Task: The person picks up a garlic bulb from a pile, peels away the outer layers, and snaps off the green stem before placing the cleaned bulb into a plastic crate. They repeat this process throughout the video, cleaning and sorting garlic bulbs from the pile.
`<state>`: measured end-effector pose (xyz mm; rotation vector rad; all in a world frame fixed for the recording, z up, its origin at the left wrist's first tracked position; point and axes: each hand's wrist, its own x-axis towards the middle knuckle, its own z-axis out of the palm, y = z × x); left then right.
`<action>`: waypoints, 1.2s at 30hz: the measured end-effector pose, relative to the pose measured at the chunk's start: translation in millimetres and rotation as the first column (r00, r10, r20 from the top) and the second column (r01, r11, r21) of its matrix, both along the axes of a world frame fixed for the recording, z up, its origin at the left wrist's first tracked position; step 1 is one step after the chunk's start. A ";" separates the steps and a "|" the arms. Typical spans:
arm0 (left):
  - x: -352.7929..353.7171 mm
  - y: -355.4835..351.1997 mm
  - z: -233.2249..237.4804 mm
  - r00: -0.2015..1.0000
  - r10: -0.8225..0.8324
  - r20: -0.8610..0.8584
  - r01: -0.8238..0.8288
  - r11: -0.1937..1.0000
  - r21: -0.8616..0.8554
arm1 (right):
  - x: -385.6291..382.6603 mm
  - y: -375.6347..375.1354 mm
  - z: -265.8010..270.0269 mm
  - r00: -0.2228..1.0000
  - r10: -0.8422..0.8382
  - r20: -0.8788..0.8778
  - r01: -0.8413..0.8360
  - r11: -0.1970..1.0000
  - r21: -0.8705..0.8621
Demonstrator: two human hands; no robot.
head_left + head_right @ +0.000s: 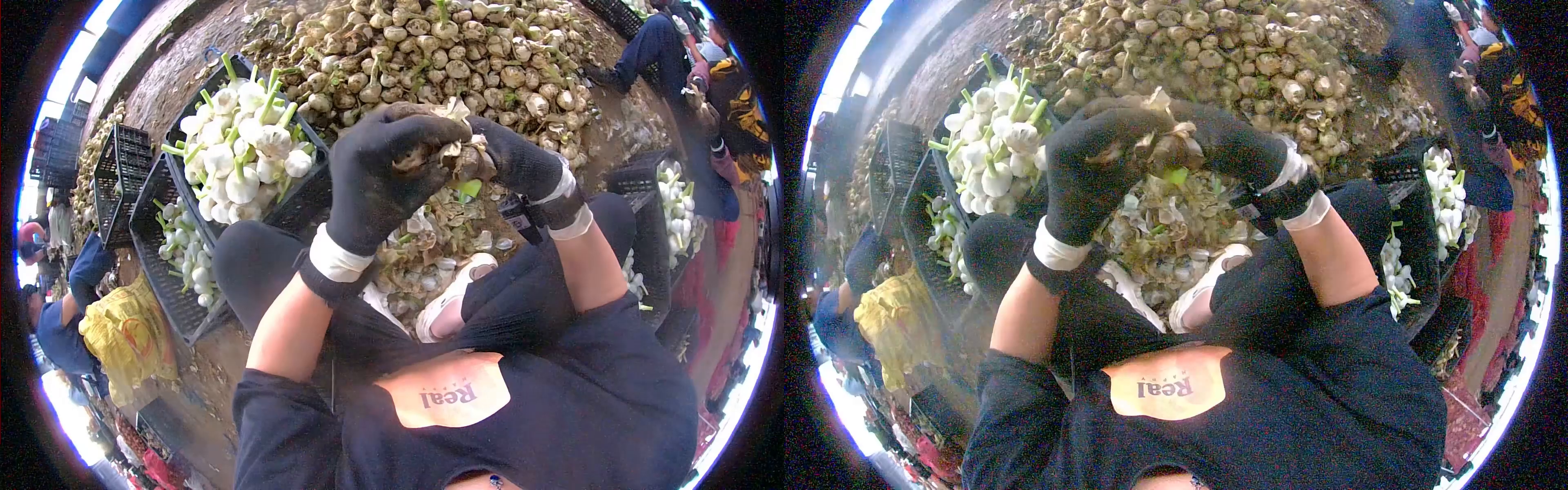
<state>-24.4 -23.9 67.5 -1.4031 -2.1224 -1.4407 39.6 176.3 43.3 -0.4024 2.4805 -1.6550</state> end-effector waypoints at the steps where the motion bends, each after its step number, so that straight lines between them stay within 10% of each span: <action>1: 3.7 4.1 -4.0 0.963 -0.086 0.256 0.056 0.991 0.122 | -4.6 -3.5 1.4 0.997 0.079 -0.006 -0.079 0.988 -0.136; 5: 1.2 5.6 -42.1 0.764 -0.220 0.607 0.148 0.975 0.167 | -12.9 1.8 -4.3 0.989 0.092 -0.119 -0.112 0.979 -0.172; 7: -4.7 5.7 -36.0 0.967 -0.150 0.204 0.150 0.989 0.012 | -11.3 0.9 -2.0 0.984 0.020 -0.178 -0.039 0.994 -0.103; 16: -26.1 -6.7 -45.3 0.984 0.057 0.170 -0.065 0.997 0.044 | -1.9 -14.3 9.9 0.987 -0.063 -0.146 0.020 0.960 -0.279; 17: -29.2 -6.6 -54.1 0.978 0.160 0.136 -0.140 0.979 -0.150 | -1.0 -16.5 10.7 0.973 -0.164 -0.163 0.150 0.984 -0.094; 20: -28.4 -3.7 -69.0 0.949 0.206 0.237 -0.111 0.926 -0.360 | -1.7 -32.0 1.4 0.959 -0.283 -0.025 0.242 0.861 -0.446; 23: -17.4 6.4 -63.4 0.877 -0.118 0.466 0.015 0.976 0.218 | -6.7 -22.4 -15.0 0.828 -0.408 -0.386 0.462 0.885 0.055; 25: -23.4 2.7 -46.6 0.976 -0.125 0.177 0.118 0.992 0.046 | -11.2 -8.0 -22.5 0.821 -0.497 -0.281 0.500 0.864 -0.068; 27: -11.8 4.2 -23.6 0.770 -0.246 0.589 0.233 0.967 0.099 | -9.7 -5.9 -23.7 0.833 -0.539 -0.123 0.469 0.807 -0.359; 30: -0.8 5.4 -26.4 0.571 -0.296 0.766 0.034 0.941 0.338 | -7.1 -6.0 -20.3 0.839 -0.505 -0.202 0.439 0.848 -0.297; 32: -0.9 9.7 -25.4 0.642 -0.254 0.724 0.034 0.952 0.304 | -7.4 -8.6 -6.4 0.860 -0.484 -0.160 0.493 0.870 0.018; 36: -6.2 15.7 -20.5 0.794 -0.207 0.572 0.058 0.962 0.267 | 0.0 -23.8 11.4 0.777 -0.622 -0.095 0.608 0.782 -0.138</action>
